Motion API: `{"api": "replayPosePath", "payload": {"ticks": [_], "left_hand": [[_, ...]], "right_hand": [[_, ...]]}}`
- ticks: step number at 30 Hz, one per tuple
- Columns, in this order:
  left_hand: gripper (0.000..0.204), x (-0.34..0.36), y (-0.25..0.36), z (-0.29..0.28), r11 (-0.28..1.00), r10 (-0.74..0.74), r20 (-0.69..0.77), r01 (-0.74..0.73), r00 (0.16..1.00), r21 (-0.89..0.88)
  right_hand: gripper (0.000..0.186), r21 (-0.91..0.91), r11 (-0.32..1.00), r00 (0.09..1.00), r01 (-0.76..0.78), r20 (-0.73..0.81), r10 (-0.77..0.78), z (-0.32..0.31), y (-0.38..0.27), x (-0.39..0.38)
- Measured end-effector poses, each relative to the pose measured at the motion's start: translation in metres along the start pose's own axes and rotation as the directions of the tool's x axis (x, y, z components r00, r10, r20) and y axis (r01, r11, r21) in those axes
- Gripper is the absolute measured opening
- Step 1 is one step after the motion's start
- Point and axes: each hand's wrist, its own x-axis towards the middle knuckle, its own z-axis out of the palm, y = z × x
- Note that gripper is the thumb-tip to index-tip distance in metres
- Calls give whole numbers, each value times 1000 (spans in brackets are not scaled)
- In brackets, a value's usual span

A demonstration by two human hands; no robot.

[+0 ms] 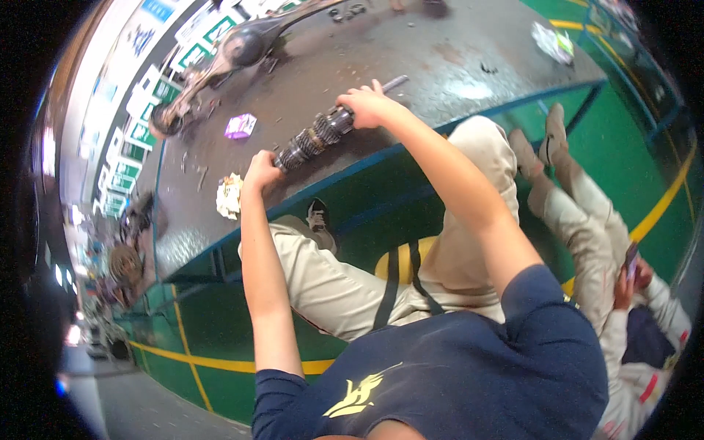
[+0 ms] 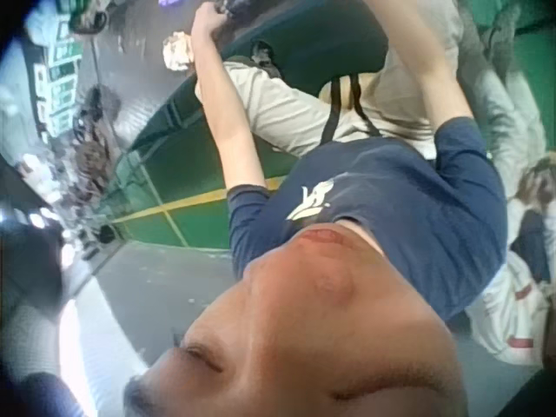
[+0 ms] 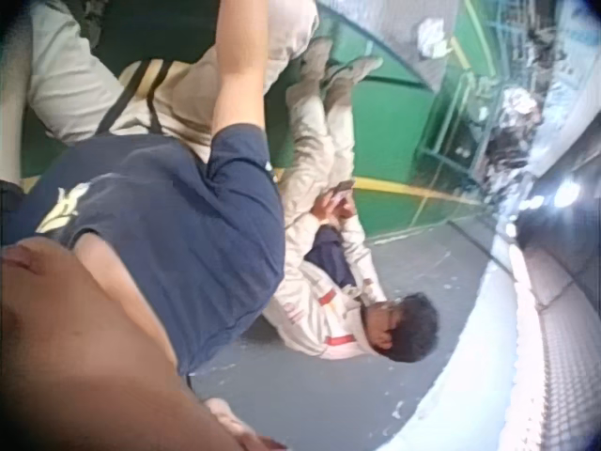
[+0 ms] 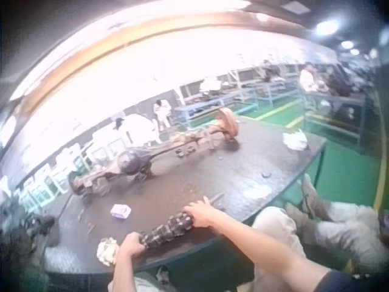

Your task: The person holds and rotates a transmission main shaft assembly while using their fingers to feel the gears and splines.

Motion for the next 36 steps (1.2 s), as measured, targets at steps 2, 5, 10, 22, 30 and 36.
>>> {"api": "replayPosePath", "payload": {"ticks": [2, 5, 10, 22, 30, 36], "left_hand": [[24, 2, -6, 7, 997, 15, -36, -17, 999, -70], [26, -5, 11, -3, 999, 4, -6, -5, 1000, -54], [29, -11, 10, -6, 998, -46, 3, 46, 999, -31], [35, 5, -9, 0, 996, 61, 27, -59, 998, -67], [35, 2, 3, -7, 998, 22, 82, -17, 996, -58], [39, 1, -4, -2, 998, 31, 77, -26, 997, -61]], "right_hand": [[61, -49, 998, 999, 36, 34, -34, 1, 0, -1], [61, -63, 998, 997, 26, -64, -30, -2, 6, -7], [58, -72, 997, 999, -21, -29, 19, -1, 12, -4], [60, 11, 997, 997, -70, -34, 70, -16, 11, -7], [63, 116, 982, 988, 147, -52, -142, -6, 8, 0], [61, 56, 993, 993, 104, -59, -100, -6, 0, -1]]}}
